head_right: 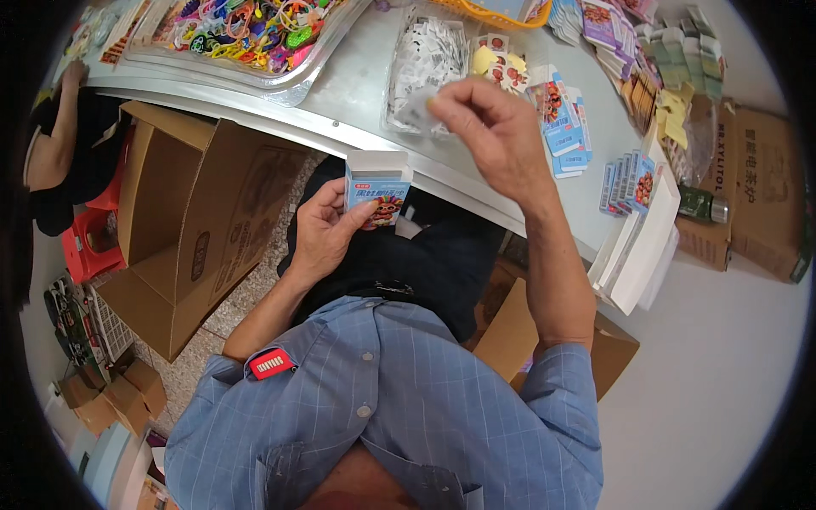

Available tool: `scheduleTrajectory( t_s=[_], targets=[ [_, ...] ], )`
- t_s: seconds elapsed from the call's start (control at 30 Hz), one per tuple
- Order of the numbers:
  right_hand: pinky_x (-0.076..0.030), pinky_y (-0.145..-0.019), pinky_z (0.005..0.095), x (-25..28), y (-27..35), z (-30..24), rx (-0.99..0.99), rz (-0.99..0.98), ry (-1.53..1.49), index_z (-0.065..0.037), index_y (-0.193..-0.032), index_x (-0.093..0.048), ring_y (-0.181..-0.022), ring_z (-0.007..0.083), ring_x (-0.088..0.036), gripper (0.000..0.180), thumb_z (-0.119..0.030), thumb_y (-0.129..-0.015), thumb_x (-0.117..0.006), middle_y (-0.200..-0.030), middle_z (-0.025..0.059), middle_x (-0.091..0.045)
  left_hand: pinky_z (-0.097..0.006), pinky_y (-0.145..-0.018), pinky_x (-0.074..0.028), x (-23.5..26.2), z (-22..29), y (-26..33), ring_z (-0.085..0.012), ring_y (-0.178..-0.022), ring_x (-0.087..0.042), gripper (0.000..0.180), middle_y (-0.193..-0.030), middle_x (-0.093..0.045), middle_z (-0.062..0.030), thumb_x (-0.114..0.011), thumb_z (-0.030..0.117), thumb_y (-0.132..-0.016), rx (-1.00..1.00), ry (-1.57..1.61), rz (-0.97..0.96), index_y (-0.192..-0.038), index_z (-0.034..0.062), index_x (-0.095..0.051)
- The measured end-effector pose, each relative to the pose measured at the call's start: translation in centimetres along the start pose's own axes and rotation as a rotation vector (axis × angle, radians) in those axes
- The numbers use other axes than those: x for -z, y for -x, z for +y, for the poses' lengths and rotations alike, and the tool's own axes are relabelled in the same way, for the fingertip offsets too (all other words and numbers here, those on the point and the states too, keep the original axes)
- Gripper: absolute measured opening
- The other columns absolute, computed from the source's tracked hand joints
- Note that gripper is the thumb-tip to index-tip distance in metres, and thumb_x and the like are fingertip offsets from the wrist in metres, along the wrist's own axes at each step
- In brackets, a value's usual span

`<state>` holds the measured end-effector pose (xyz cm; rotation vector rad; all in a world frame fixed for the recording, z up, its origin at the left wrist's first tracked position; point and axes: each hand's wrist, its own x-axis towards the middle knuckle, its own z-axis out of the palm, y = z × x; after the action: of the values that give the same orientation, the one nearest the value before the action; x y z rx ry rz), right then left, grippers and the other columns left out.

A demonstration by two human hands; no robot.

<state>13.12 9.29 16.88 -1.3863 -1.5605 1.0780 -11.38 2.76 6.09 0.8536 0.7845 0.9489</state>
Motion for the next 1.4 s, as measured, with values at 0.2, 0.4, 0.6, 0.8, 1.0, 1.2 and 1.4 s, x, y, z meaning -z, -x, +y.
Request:
scheduleTrajectory(
  t_s=[0.2, 0.4, 0.6, 0.8, 1.0, 1.2, 1.4],
  targets=[
    [-0.044, -0.068, 0.0286, -2.2, 2.1, -0.2, 0.141, -0.135, 0.109, 0.001, -0.092, -0.068, -0.073, 0.0144, -0.056, 0.006, -0.005, -0.091, -0.069, -0.08, 0.0049, -0.062, -0.024, -0.084, -0.055, 0.5, 0.4, 0.8, -0.0111, -0.098, -0.067, 0.037, -0.111, -0.07, -0.0113, -0.069, 0.006, -0.096, 0.009, -0.057, -0.048, -0.13, -0.0041, -0.056],
    [-0.044, -0.065, 0.0306, -2.2, 2.5, -0.3, 0.204, -0.29, 0.3, -0.001, -0.095, -0.072, -0.07, 0.0192, -0.057, 0.008, -0.008, -0.09, -0.071, -0.074, 0.0077, -0.058, -0.025, -0.086, -0.055, 0.0, 0.6, 0.6, -0.0127, -0.101, -0.067, 0.038, -0.112, -0.07, -0.0115, -0.069, 0.006, -0.096, -0.027, -0.075, -0.06, -0.13, -0.0043, -0.055],
    [-0.044, -0.067, 0.0305, -1.9, 1.9, -1.2, 0.184, -0.153, 0.26, 0.0, -0.095, -0.072, -0.071, 0.0192, -0.058, 0.008, -0.005, -0.09, -0.07, -0.077, 0.0088, -0.063, -0.025, -0.086, -0.055, 0.2, 0.9, 0.5, -0.0128, -0.1, -0.067, 0.039, -0.112, -0.07, -0.0117, -0.069, 0.005, -0.096, -0.045, -0.049, -0.025, -0.131, -0.0043, -0.056],
    [-0.044, -0.069, 0.0297, -0.9, -0.6, -2.8, 0.26, 0.05, 0.263, 0.001, -0.09, -0.069, -0.072, 0.0174, -0.057, 0.004, -0.002, -0.09, -0.068, -0.079, 0.0057, -0.064, -0.026, -0.085, -0.055, 0.7, 1.5, 0.8, -0.0119, -0.098, -0.067, 0.038, -0.111, -0.071, -0.0108, -0.07, 0.006, -0.095, -0.047, -0.046, 0.016, -0.13, -0.0033, -0.057],
    [-0.042, -0.071, 0.021, -1.4, -7.1, -4.7, 0.268, 0.066, 0.151, 0.001, -0.097, -0.066, -0.077, 0.0058, -0.051, 0.012, -0.01, -0.099, -0.062, -0.085, -0.0017, -0.059, -0.028, -0.091, -0.055, 2.5, 2.5, 1.2, -0.0147, -0.102, -0.067, 0.039, -0.116, -0.069, -0.0129, -0.068, 0.003, -0.096, -0.038, -0.057, 0.059, -0.131, -0.0048, -0.055],
    [-0.048, -0.072, 0.0243, -3.1, -13.9, -6.1, 0.442, 0.156, 0.438, 0.0, -0.102, -0.07, -0.078, 0.0105, -0.059, 0.01, -0.008, -0.094, -0.068, -0.092, 0.0037, -0.069, -0.029, -0.094, -0.054, 4.2, 3.4, 1.1, -0.0165, -0.105, -0.067, 0.039, -0.118, -0.068, -0.0137, -0.068, 0.001, -0.095, -0.036, -0.026, 0.121, -0.131, -0.0057, -0.054],
    [-0.054, -0.073, 0.0443, -9.9, -20.6, -5.6, 0.408, -0.263, 1.039, -0.001, -0.085, -0.072, -0.081, 0.0347, -0.069, 0.027, -0.028, -0.087, -0.072, -0.088, 0.0172, -0.071, -0.028, -0.093, -0.054, 5.1, 3.8, 0.1, -0.0155, -0.105, -0.066, 0.038, -0.117, -0.069, -0.0133, -0.068, 0.001, -0.095, -0.035, -0.012, 0.14, -0.13, -0.0053, -0.054]
  ],
)
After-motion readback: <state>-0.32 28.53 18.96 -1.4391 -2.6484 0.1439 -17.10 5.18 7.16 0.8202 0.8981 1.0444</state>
